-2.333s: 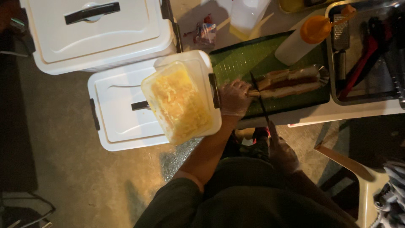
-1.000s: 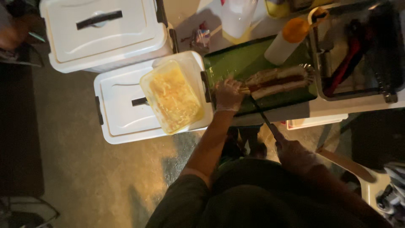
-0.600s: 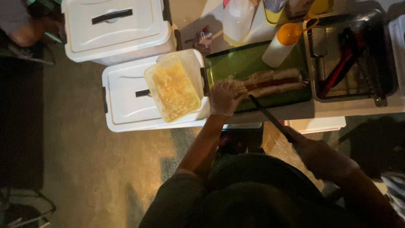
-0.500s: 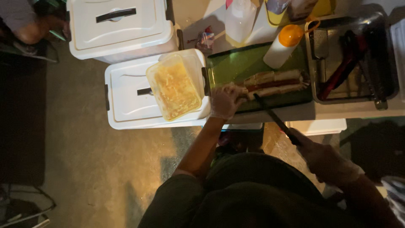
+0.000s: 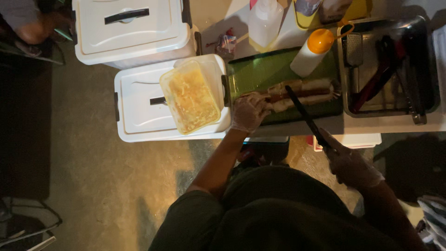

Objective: The person grills rolls on a flat-top grill, transfers them to a tray, fills them with meat using tongs, adds white sauce from a squeeze bottle, and finally cuts the sandwiches with a knife.

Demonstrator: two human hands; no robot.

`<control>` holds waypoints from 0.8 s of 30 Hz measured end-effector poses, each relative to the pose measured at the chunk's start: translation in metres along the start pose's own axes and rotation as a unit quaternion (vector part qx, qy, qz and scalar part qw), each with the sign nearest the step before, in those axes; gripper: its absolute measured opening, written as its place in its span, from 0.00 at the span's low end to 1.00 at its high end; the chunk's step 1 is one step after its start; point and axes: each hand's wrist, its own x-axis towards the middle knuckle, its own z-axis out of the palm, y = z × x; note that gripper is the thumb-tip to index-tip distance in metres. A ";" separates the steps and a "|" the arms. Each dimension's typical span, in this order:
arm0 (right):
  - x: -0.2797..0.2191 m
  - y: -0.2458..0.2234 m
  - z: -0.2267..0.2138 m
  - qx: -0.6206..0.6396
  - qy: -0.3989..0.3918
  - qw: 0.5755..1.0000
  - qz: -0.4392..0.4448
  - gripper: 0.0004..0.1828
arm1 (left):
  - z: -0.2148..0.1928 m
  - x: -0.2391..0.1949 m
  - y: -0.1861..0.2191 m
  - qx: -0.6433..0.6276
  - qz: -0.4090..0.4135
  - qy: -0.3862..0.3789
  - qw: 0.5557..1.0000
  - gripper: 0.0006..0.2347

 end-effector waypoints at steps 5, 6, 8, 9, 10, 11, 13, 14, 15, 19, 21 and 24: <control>0.012 0.007 0.013 -0.169 0.178 0.968 -0.061 0.27 | 0.005 0.004 -0.012 -0.002 -0.030 -0.057 0.998 0.15; 0.013 0.008 0.018 -0.167 0.177 0.968 -0.062 0.27 | 0.004 0.003 -0.015 -0.008 -0.019 -0.057 0.998 0.15; 0.013 0.010 0.026 -0.135 0.200 0.969 -0.052 0.16 | 0.001 0.007 -0.017 -0.003 -0.031 -0.076 0.997 0.15; 0.015 0.007 0.027 -0.131 0.194 0.971 -0.053 0.16 | -0.003 0.007 -0.013 0.002 -0.042 -0.093 0.995 0.14; 0.023 0.006 0.024 0.071 0.079 0.993 0.057 0.22 | -0.007 0.009 -0.011 0.001 -0.046 -0.093 0.995 0.14; 0.029 0.005 0.017 0.267 -0.041 0.948 0.166 0.30 | -0.013 0.010 -0.009 0.000 -0.040 -0.108 0.993 0.12; 0.036 0.007 -0.007 0.310 -0.082 0.923 0.212 0.35 | -0.021 0.026 -0.009 0.006 -0.036 -0.116 0.993 0.11; 0.031 0.006 -0.015 0.354 -0.133 0.888 0.262 0.41 | -0.020 0.026 -0.004 0.005 -0.074 -0.128 0.989 0.10; 0.031 0.010 -0.019 0.352 -0.140 0.888 0.260 0.41 | -0.016 0.025 0.000 0.004 -0.111 -0.140 0.984 0.08; 0.035 0.056 0.001 0.235 -0.084 0.962 0.108 0.31 | 0.006 0.032 -0.004 0.046 -0.127 -0.182 0.974 0.13; 0.026 0.081 0.026 0.077 -0.032 0.996 -0.017 0.31 | 0.017 0.032 0.001 0.194 -0.012 -0.260 0.946 0.10; 0.023 0.112 0.039 0.064 0.032 0.996 -0.060 0.15 | 0.017 0.038 0.004 -0.005 -0.148 -0.133 0.980 0.09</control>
